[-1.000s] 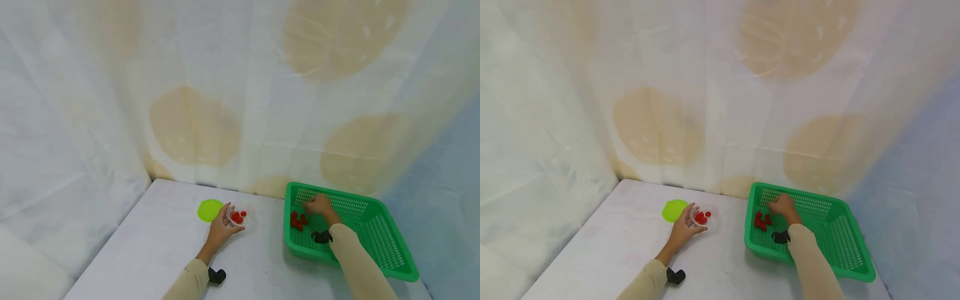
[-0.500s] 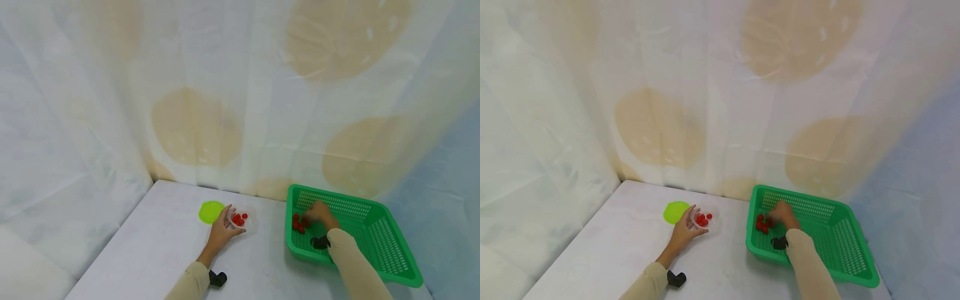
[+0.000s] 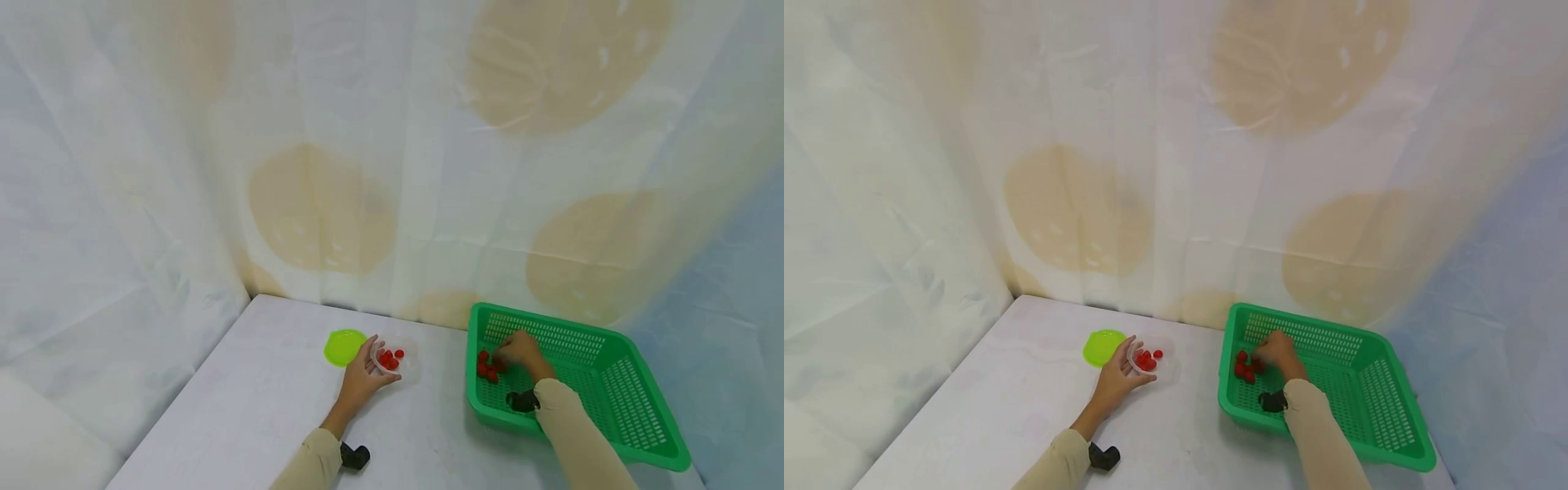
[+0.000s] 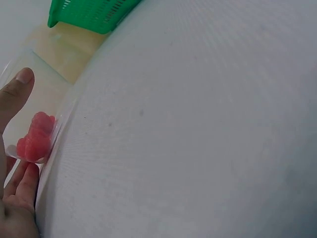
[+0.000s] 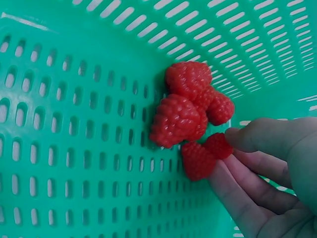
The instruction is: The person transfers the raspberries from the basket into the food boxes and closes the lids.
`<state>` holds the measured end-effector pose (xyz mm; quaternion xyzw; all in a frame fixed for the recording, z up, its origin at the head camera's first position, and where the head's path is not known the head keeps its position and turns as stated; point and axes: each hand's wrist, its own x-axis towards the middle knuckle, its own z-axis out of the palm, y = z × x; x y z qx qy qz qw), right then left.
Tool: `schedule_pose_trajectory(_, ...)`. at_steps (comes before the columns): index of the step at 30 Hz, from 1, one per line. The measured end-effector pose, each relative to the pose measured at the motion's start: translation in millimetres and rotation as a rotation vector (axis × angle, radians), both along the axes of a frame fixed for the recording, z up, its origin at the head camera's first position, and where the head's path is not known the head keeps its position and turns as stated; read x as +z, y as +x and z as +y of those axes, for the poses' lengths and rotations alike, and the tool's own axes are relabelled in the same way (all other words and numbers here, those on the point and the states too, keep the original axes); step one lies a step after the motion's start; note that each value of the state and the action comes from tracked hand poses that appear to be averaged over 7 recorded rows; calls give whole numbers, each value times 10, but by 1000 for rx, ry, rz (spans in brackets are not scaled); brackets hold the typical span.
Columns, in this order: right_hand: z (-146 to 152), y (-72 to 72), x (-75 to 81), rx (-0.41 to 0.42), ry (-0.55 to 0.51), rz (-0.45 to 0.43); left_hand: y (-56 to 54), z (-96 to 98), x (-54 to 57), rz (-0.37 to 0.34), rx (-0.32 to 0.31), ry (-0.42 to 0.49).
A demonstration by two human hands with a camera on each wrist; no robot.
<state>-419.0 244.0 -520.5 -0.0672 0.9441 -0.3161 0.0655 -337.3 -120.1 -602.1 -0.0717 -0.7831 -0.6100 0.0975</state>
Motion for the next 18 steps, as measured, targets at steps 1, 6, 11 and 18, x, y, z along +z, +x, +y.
schedule_pose_trajectory(1, 2, -5, 1, -2, 3, 1, -1, 2, 0, -2, 1, -1)
schedule_pose_trajectory(6, 4, -13, 11, -12, -12, 23, 9, -3, -12, -1, 2, -6)
schedule_pose_trajectory(11, 7, -1, 41, -18, -78, 49, 54, 7, 37, -3, -5, 5)
schedule_pose_trajectory(18, 3, 32, 88, -5, -138, 38, -5, -4, -17, 3, -6, 1)
